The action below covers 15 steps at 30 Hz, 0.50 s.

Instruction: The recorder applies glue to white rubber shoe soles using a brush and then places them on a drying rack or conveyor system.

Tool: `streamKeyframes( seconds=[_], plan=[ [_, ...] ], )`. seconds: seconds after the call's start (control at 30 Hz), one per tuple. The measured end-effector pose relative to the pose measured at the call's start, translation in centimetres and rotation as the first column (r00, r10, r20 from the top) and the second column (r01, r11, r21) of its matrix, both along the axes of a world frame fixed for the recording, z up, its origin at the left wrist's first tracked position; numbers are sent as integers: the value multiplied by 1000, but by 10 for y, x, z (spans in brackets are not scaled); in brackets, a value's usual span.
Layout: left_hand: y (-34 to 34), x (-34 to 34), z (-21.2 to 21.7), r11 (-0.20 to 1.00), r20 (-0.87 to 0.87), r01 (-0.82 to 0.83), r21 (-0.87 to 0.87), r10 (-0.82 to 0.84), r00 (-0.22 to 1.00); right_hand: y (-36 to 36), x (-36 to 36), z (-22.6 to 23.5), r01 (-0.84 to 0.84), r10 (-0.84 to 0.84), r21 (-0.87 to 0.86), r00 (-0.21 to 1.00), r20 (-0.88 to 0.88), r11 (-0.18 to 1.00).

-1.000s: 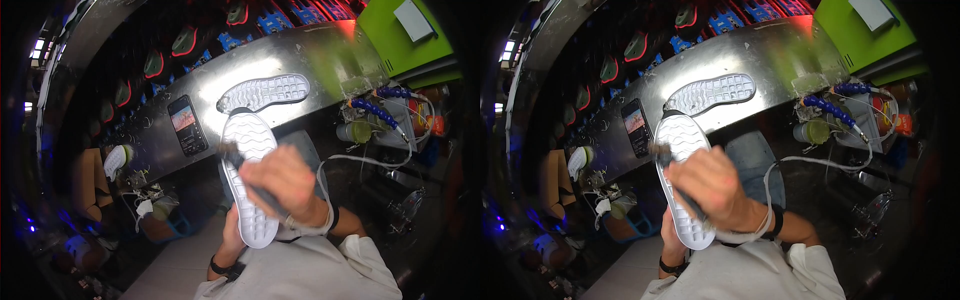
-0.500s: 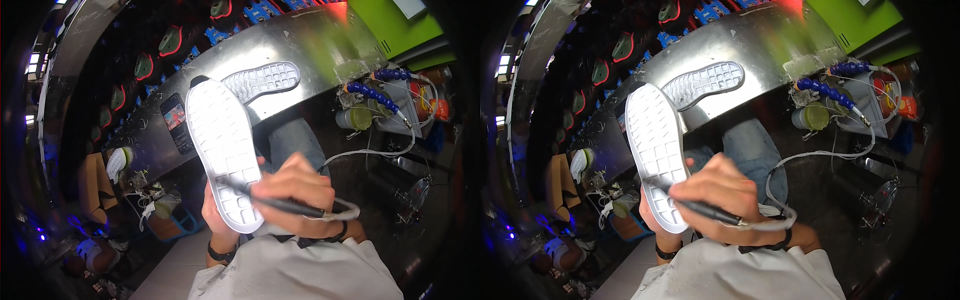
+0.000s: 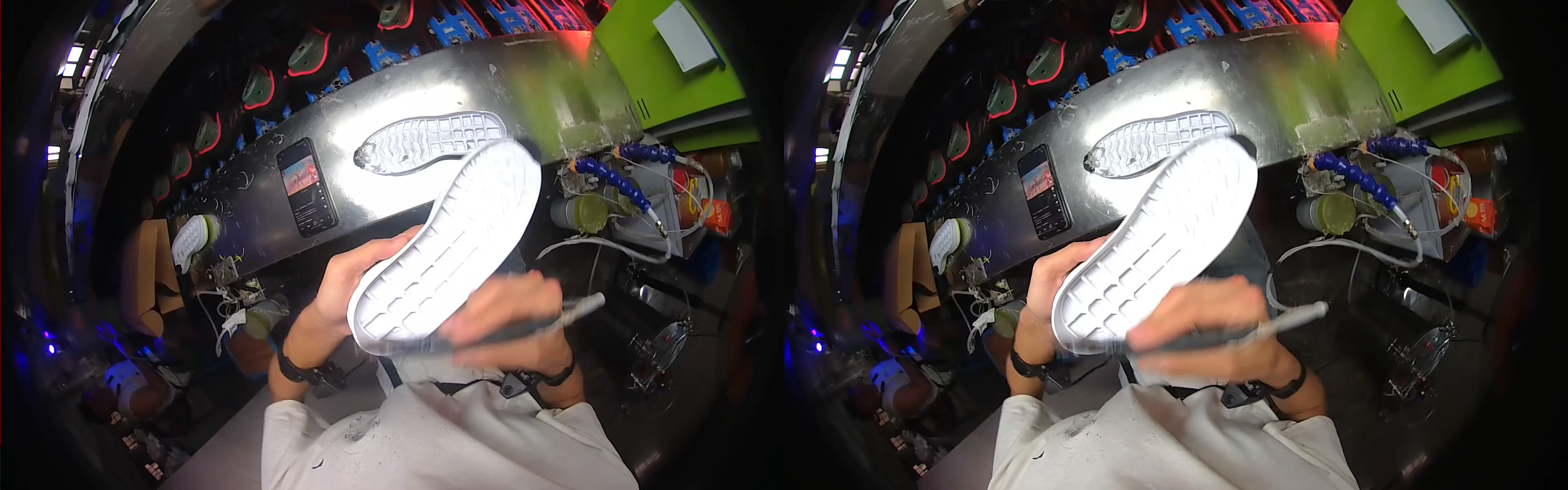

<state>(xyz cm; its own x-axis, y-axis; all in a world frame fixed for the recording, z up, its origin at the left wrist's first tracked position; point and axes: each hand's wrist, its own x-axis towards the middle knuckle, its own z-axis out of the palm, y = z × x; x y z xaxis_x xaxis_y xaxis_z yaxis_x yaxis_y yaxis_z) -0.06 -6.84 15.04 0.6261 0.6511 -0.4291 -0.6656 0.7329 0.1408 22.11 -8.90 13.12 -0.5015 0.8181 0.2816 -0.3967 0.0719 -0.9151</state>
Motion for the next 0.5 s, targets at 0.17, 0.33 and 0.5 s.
streamKeyframes(
  seconds=[0.17, 0.33, 0.5],
  plan=[
    [15, -58, -3, 985, -73, 174, 9, -173, 982, -13, -32, 14, -145, 142, 25, 984, 110, 989],
    [-35, -40, 16, 854, -772, 110, 508, 396, 496, -17, 8, -28, -275, 196, -268, 938, -286, 923],
    [-68, -10, -63, 932, 77, -360, 35, 357, 931, -5, 1, -30, 440, -459, -349, 888, 30, 828]
  ],
)
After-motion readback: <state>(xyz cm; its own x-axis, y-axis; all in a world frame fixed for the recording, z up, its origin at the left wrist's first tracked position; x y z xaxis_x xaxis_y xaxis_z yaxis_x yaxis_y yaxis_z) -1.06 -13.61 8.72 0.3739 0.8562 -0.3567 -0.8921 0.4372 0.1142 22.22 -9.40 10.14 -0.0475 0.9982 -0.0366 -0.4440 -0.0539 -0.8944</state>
